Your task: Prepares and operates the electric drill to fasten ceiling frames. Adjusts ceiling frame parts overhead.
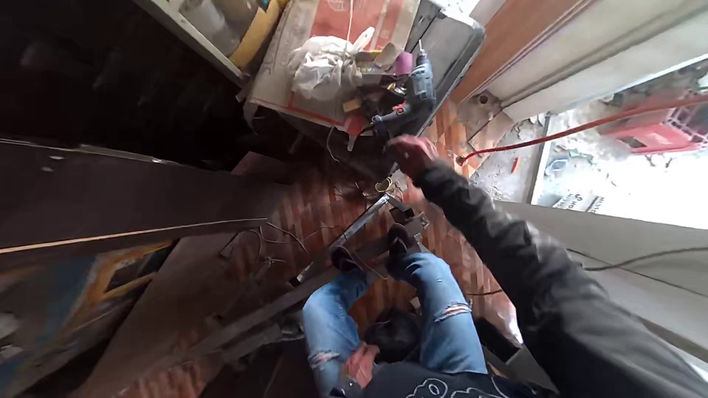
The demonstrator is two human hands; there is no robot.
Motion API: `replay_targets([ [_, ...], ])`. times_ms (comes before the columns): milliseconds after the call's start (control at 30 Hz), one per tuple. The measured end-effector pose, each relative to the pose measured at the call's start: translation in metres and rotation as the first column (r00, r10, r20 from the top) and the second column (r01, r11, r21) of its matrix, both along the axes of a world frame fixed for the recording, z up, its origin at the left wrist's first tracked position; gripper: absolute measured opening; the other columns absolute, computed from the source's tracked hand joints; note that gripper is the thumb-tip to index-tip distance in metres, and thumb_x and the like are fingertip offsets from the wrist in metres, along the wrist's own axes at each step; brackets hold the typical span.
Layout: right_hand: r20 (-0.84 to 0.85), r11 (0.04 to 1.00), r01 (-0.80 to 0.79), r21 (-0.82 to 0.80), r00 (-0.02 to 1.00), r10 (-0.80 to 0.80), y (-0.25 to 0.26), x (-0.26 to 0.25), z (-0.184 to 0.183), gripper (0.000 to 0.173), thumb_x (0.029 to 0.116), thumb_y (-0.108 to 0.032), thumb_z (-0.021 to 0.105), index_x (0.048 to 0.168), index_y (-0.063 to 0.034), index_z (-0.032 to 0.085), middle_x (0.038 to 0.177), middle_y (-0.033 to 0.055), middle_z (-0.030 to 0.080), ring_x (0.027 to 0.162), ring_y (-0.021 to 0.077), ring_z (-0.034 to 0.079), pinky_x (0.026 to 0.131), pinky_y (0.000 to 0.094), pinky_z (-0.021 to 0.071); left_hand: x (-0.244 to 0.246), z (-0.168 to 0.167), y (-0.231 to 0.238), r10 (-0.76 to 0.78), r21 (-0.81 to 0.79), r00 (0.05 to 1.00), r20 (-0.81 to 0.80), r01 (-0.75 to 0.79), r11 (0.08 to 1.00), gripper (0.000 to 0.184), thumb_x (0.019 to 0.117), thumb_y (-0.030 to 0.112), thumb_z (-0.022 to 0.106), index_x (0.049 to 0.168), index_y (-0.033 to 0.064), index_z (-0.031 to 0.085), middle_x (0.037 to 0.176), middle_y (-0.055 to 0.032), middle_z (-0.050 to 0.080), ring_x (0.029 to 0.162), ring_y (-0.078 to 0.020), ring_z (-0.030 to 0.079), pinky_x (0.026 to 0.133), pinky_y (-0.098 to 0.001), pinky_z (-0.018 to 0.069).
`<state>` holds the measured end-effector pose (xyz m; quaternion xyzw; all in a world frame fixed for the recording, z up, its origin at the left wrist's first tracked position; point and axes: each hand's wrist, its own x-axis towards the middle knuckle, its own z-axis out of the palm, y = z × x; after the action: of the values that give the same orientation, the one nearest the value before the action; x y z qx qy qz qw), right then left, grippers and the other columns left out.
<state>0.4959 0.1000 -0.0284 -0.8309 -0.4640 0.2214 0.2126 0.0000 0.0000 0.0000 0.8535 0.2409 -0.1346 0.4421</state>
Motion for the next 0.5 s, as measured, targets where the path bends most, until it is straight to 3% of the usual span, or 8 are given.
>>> replay_targets([
  [33,0.060,0.998,-0.059,-0.038,0.996,0.062,0.034,0.015,-0.019,0.027,0.1029,-0.026,0.056,0.121,-0.0135,0.073,0.120,0.0135,0.072,0.111,0.0360,0.069,0.093,0.0628,0.0536,0.019,-0.014,0.017,-0.058,-0.151,0.967,-0.247,0.020,0.988,0.041,0.1022,0.034,0.059,0.125,0.0012,0.070,0.125,-0.0252,0.067,0.113,-0.0357,0.068,0.099,-0.0428,0.0551],
  [67,0.105,0.990,-0.118,-0.081,0.986,0.126,0.065,0.027,-0.039,0.026,0.1025,-0.025,0.056,0.118,-0.0137,0.073,0.119,0.0144,0.072,0.111,0.0379,0.068,0.091,0.0647,0.0528,0.039,-0.032,0.032,-0.016,-0.165,0.938,-0.345,-0.043,0.985,0.041,0.1003,0.031,0.063,0.131,0.0030,0.068,0.134,-0.0231,0.063,0.122,-0.0368,0.064,0.104,-0.0497,0.0519],
  [100,0.119,0.977,-0.159,-0.142,0.977,0.176,0.096,0.036,-0.058,0.025,0.1027,-0.025,0.057,0.119,-0.0140,0.073,0.120,0.0157,0.071,0.114,0.0397,0.067,0.093,0.0665,0.0510,0.047,-0.057,0.046,0.103,-0.037,0.963,-0.250,-0.116,0.993,0.038,0.0959,0.028,0.068,0.124,0.0028,0.072,0.128,-0.0215,0.067,0.117,-0.0367,0.067,0.099,-0.0522,0.0552],
  [167,0.172,0.942,-0.206,-0.265,0.951,0.257,0.153,0.054,-0.103,0.025,0.1000,-0.025,0.061,0.120,-0.0147,0.073,0.126,0.0175,0.069,0.121,0.0418,0.063,0.096,0.0691,0.0475,0.055,-0.110,0.082,0.268,0.266,0.959,0.094,-0.283,0.921,0.034,0.0907,0.028,0.069,0.111,0.0023,0.076,0.116,-0.0188,0.073,0.106,-0.0345,0.072,0.089,-0.0497,0.0601],
  [233,0.191,0.896,-0.208,-0.392,0.934,0.301,0.190,0.058,-0.133,0.036,0.1016,-0.025,0.058,0.133,-0.0102,0.066,0.142,0.0203,0.059,0.133,0.0424,0.054,0.107,0.0662,0.0400,0.060,-0.144,0.123,0.298,0.417,0.907,0.298,-0.405,0.814,0.040,0.0965,0.036,0.059,0.109,0.0013,0.076,0.115,-0.0202,0.072,0.105,-0.0336,0.071,0.089,-0.0466,0.0591],
  [333,0.212,0.854,-0.180,-0.487,0.925,0.316,0.208,0.049,-0.148,0.041,0.1055,-0.021,0.052,0.142,-0.0037,0.058,0.151,0.0250,0.050,0.142,0.0455,0.044,0.116,0.0655,0.0285,0.062,-0.172,0.159,0.275,0.501,0.853,0.443,-0.491,0.713,0.045,0.1023,0.040,0.055,0.111,0.0007,0.073,0.115,-0.0232,0.070,0.107,-0.0318,0.069,0.093,-0.0400,0.0558],
  [433,0.337,0.823,-0.148,-0.549,0.862,0.380,0.214,0.044,-0.152,0.032,0.1039,-0.015,0.053,0.130,-0.0013,0.066,0.139,0.0256,0.059,0.133,0.0465,0.053,0.107,0.0679,0.0373,0.070,-0.198,0.172,0.213,0.478,0.798,0.563,-0.525,0.704,0.043,0.1036,0.041,0.055,0.108,0.0019,0.071,0.113,-0.0215,0.069,0.110,-0.0224,0.066,0.096,-0.0267,0.0522],
  [500,0.392,0.848,-0.150,-0.508,0.837,0.382,0.215,0.053,-0.156,0.029,0.1008,-0.011,0.058,0.126,0.0003,0.066,0.136,0.0274,0.060,0.130,0.0483,0.054,0.103,0.0693,0.0406,0.080,-0.212,0.178,0.171,0.466,0.792,0.587,-0.502,0.728,0.044,0.1032,0.044,0.055,0.105,0.0033,0.073,0.113,-0.0209,0.069,0.110,-0.0205,0.066,0.095,-0.0255,0.0521],
])
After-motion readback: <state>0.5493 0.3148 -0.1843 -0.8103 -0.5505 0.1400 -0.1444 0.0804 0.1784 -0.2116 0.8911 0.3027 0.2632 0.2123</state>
